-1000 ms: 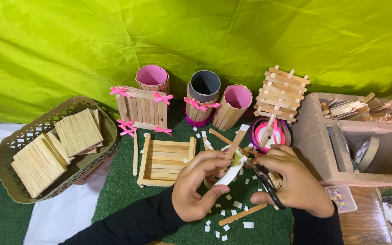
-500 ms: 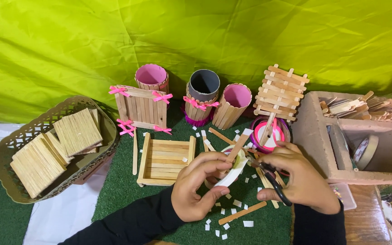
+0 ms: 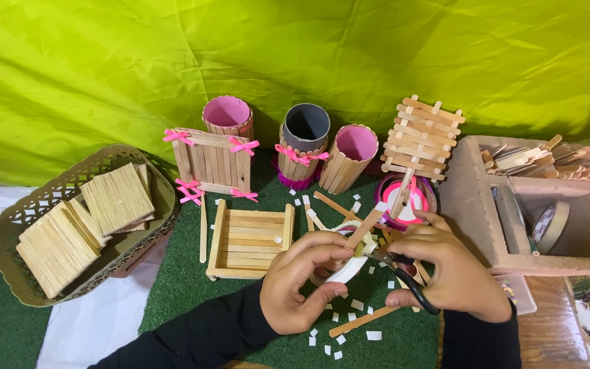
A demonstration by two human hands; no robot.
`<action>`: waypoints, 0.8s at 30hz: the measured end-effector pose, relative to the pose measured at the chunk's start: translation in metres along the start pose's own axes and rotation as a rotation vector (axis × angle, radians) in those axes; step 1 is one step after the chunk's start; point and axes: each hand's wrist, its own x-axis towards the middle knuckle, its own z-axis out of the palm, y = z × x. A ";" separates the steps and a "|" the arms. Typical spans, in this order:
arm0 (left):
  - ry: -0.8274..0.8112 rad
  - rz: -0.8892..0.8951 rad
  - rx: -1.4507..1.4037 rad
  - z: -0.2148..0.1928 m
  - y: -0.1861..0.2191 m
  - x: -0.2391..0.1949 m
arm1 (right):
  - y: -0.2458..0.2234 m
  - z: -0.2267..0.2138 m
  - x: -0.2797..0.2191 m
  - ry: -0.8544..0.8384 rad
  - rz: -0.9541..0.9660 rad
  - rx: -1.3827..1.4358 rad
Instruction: Assembling a decorative structure using popsicle sticks, double-sided tape, and scissors
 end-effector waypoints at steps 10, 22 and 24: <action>0.006 0.022 0.034 0.000 0.002 0.001 | -0.004 0.004 0.000 0.019 0.068 0.128; 0.015 0.042 0.043 0.001 -0.001 0.000 | -0.008 0.005 -0.003 0.081 0.054 0.184; 0.013 0.019 0.030 0.001 -0.002 0.000 | -0.007 0.005 -0.004 0.112 0.036 0.179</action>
